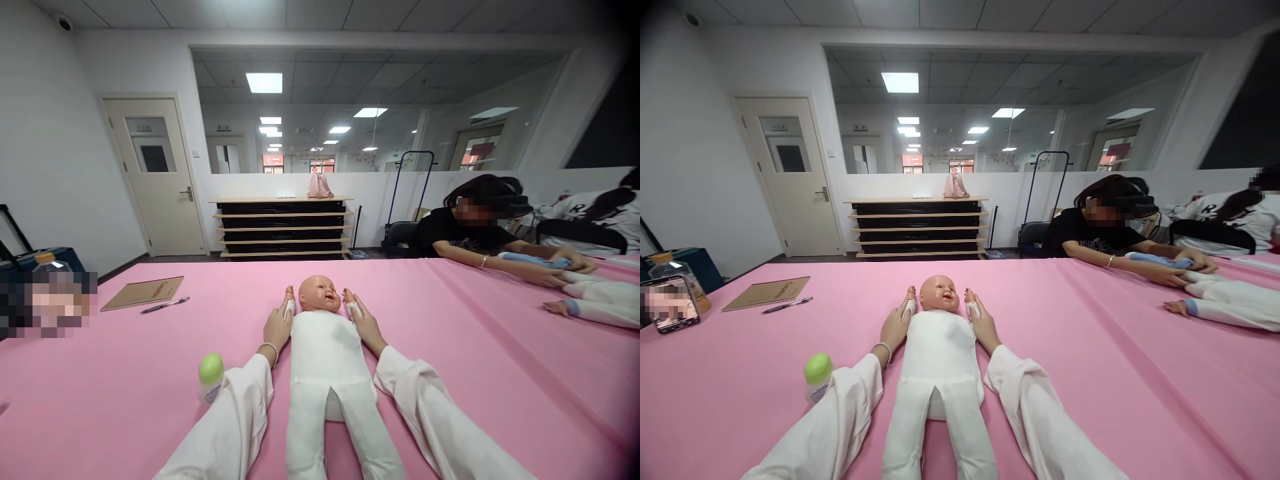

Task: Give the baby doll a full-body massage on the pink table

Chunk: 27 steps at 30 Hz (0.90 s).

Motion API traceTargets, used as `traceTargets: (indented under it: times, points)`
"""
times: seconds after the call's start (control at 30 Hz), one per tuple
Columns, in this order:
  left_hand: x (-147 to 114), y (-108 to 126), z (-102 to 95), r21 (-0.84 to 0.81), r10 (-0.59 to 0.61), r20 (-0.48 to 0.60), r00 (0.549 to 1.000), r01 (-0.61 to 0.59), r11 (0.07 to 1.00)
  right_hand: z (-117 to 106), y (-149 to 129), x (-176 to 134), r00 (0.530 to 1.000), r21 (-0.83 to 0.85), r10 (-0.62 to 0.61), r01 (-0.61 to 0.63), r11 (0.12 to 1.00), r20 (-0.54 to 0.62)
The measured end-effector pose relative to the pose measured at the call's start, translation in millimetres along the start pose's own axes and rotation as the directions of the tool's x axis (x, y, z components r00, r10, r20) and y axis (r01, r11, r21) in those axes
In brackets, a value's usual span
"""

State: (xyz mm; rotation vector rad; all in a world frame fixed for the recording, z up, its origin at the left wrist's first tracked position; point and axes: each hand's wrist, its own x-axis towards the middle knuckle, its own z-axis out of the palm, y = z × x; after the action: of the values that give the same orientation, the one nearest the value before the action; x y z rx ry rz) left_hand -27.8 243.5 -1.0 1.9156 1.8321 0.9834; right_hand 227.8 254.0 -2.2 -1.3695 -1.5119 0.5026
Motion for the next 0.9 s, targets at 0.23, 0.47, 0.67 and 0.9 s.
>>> traceTargets:
  times: [0.23, 0.47, 0.67, 0.9]
  points:
    - [-9, 3, -5.9, -0.108, 0.048, -0.109, 0.993, -0.060, 0.992, -3, -8, -13, 0.975, 0.045, -0.006, 0.016, 0.999, -0.224]
    - [-36, 8, -16.5, -0.160, -0.072, -0.251, 0.965, 0.032, 0.987, -3, -4, -36, 0.932, 0.039, -0.211, 0.232, 0.972, -0.293]
    - [-64, -3, -28.3, -0.193, 0.040, -0.216, 0.975, -0.083, 0.978, -28, -1, -73, 0.941, 0.112, -0.337, 0.340, 0.934, -0.038]
    - [-81, -26, -39.5, -0.151, 0.549, -0.050, 0.834, -0.550, 0.822, -40, -23, -97, 0.945, 0.237, -0.321, 0.298, 0.925, 0.066]
